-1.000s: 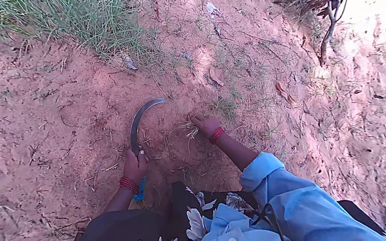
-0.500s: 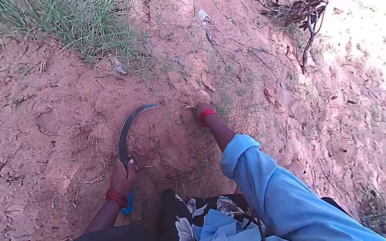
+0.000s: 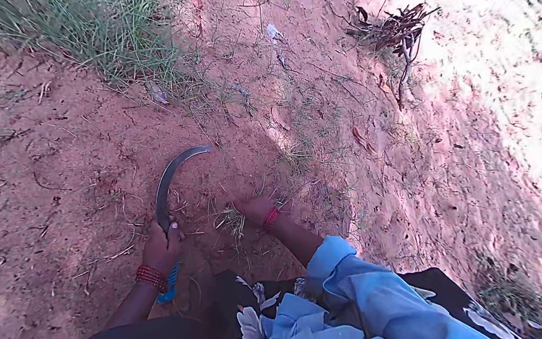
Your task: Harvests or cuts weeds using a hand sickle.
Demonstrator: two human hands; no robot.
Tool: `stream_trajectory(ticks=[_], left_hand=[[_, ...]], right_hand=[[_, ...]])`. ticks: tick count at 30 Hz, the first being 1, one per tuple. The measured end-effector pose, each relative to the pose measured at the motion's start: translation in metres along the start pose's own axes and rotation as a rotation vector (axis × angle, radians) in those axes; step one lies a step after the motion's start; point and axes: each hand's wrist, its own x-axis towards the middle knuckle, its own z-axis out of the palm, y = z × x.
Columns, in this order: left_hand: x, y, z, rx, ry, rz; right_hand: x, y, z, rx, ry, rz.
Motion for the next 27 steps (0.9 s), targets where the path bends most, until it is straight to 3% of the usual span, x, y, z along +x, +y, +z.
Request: stream_trajectory(ticks=[2, 5, 9, 12, 15, 19, 27], left_hand=[[0.000, -0.001, -0.001, -0.006, -0.006, 0.005], [0.000, -0.001, -0.001, -0.017, -0.006, 0.013], [0.001, 0.000, -0.001, -0.010, -0.009, -0.004], [-0.003, 0.000, 0.000, -0.030, 0.015, -0.004], [-0.006, 0.004, 0.000, -0.036, 0.036, 0.012], [0.001, 0.020, 0.005, -0.054, -0.010, 0.003], [0.064, 0.096, 0.035, 0.139, -0.467, 0.014]], right_hand=[[-0.003, 0.007, -0.003, 0.024, 0.146, 0.043], [0.003, 0.034, -0.040, 0.038, 0.257, 0.274], [0.016, 0.070, -0.068, 0.039, 0.154, 0.623], [0.013, 0.072, -0.066, 0.051, 0.090, 0.729], [0.008, 0.077, -0.065, 0.165, 0.100, 0.781], [0.002, 0.085, -0.056, 0.165, 0.082, 0.710], [-0.008, 0.114, -0.057, 0.588, 0.257, 0.670]])
